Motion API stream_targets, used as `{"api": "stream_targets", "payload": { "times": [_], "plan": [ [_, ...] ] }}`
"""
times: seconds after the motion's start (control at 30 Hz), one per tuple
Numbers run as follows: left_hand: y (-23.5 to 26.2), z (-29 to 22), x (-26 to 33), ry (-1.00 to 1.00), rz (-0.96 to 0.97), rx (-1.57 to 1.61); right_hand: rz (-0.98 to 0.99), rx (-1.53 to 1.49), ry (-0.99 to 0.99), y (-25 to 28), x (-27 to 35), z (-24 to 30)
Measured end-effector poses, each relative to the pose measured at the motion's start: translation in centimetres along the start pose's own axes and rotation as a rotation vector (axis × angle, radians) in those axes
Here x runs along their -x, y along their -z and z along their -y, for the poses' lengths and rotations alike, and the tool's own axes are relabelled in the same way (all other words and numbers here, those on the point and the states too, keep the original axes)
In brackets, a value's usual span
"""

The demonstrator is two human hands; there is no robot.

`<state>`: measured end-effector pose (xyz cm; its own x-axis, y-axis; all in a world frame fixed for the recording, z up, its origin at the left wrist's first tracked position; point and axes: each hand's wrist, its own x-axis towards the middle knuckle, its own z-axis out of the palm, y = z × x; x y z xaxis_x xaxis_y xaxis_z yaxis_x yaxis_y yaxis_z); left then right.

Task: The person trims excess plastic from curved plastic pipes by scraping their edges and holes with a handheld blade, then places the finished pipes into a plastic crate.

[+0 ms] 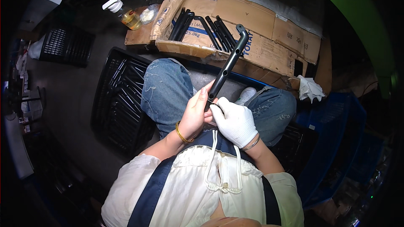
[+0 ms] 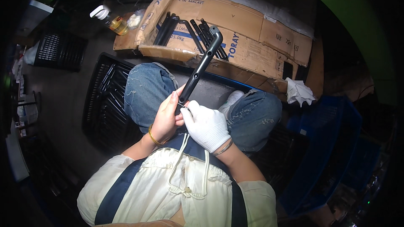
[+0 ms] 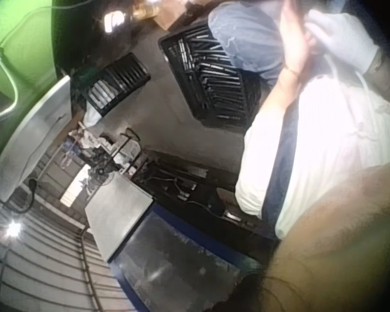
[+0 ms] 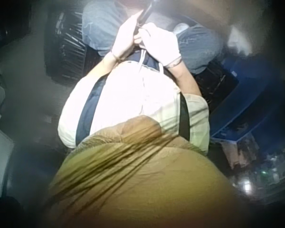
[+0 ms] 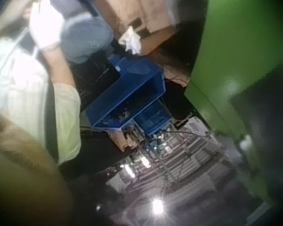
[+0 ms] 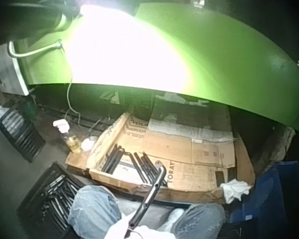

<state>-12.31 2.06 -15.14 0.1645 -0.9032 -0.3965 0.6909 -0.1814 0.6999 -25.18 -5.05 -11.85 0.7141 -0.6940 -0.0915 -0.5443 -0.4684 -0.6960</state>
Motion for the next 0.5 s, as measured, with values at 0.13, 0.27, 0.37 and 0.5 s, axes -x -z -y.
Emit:
{"api": "stream_targets", "payload": {
  "times": [0.13, 0.27, 0.37, 0.5],
  "plan": [
    [0.1, 0.3, 0.1, 0.002, -0.012, -0.001, 0.001, -0.004, -0.015, -0.1, 0.1, 0.2],
    [0.1, 0.4, 0.0, 0.000, -0.016, 0.006, -0.074, -0.039, 0.039, -1.3, 0.2, -0.6],
    [-0.1, 0.4, 0.1, -0.006, -0.031, 0.025, -0.082, -0.112, 0.018, -1.3, 0.2, -0.5],
    [0.1, 0.4, 0.0, -0.024, -0.023, -0.024, -0.046, -0.036, 0.025, -0.6, 0.3, 0.1]
  ]
}}
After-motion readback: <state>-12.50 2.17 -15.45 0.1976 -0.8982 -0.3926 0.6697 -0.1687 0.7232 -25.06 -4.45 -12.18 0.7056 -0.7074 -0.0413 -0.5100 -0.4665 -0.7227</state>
